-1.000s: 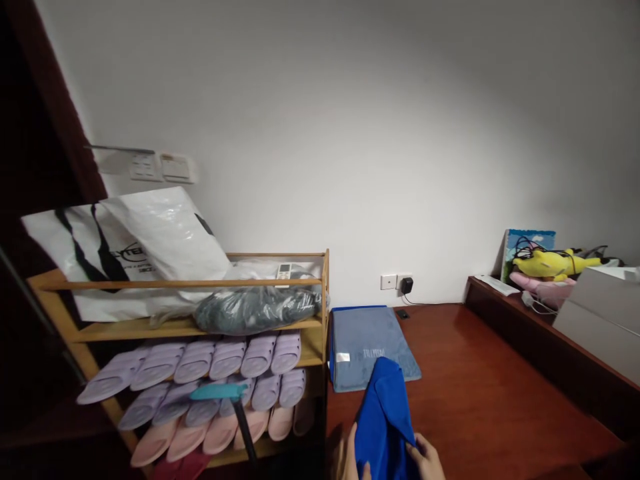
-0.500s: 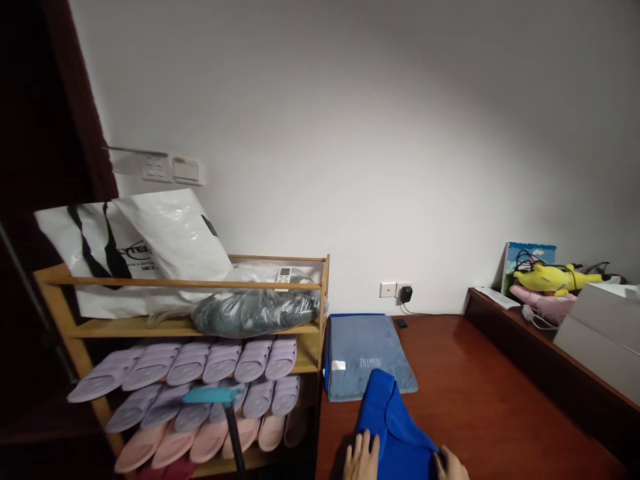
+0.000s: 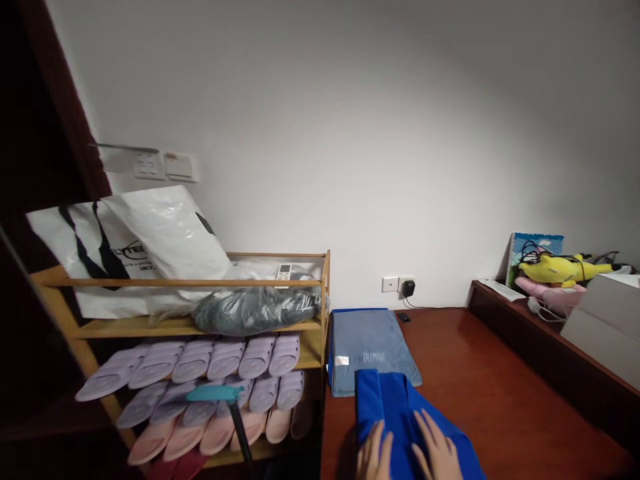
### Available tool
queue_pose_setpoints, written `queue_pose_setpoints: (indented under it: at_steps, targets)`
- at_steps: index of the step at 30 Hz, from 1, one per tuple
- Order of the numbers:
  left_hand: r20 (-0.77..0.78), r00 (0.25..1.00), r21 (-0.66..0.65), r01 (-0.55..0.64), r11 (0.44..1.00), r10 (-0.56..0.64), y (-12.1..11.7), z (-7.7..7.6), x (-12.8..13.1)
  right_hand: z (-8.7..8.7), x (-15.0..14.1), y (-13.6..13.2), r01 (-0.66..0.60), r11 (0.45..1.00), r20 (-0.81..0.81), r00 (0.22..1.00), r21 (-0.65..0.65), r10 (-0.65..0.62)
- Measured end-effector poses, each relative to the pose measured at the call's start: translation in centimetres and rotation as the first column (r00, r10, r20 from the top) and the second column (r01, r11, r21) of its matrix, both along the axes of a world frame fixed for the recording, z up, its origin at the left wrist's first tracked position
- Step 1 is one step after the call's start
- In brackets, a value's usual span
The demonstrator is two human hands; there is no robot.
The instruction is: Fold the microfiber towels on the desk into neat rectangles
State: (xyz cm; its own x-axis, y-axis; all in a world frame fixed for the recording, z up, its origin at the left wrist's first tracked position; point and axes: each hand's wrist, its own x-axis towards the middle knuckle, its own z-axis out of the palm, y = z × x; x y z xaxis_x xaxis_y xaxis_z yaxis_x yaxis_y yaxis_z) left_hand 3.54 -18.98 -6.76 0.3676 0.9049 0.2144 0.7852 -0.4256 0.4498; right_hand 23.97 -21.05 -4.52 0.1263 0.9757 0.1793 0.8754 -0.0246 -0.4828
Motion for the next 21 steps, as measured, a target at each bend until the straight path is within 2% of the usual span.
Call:
queue_pose_setpoints:
  at_steps: [2, 4, 7, 11, 14, 18, 21]
  targets:
    - [-0.018, 0.987, -0.01, 0.157, 0.988, -0.157, -0.8, 1.2, 2.1, -0.3, -3.2, -0.1, -0.135, 0.99, -0.006, 0.991, -0.052, 0.135]
    - [-0.028, 0.981, -0.049, 0.19, 0.981, -0.191, -1.2, 2.5, 2.8, -0.6, -4.6, -0.2, -0.181, 0.981, 0.023, 0.983, -0.068, 0.183]
    - [-0.076, 0.98, -0.141, 0.17, 0.975, -0.182, -1.4, 4.0, 1.0, -0.9, -4.0, -0.5, -0.161, 0.986, 0.085, 0.983, -0.048, 0.164]
    - [-0.139, 0.986, -0.28, 0.049, 0.959, -0.091, -1.3, 5.6, -3.0, -1.3, -2.2, -0.8, -0.098, 0.995, 0.168, 0.981, -0.03, 0.102]
    - [-0.207, 0.978, -0.329, -0.088, 0.94, 0.019, -1.1, 6.5, -5.3, -2.0, -1.4, -0.8, -0.053, 0.998, 0.229, 0.972, -0.043, 0.061]
    - [-0.332, 0.92, -0.3, -0.312, 0.902, 0.208, -0.9, 7.6, -6.6, -2.8, -0.2, -0.6, -0.029, 0.998, 0.273, 0.961, -0.054, 0.043]
    - [-0.337, 0.913, -0.293, -0.335, 0.896, 0.231, -1.0, 8.7, -6.5, -2.9, 0.8, -0.6, -0.05, 0.998, 0.284, 0.957, -0.023, 0.054]
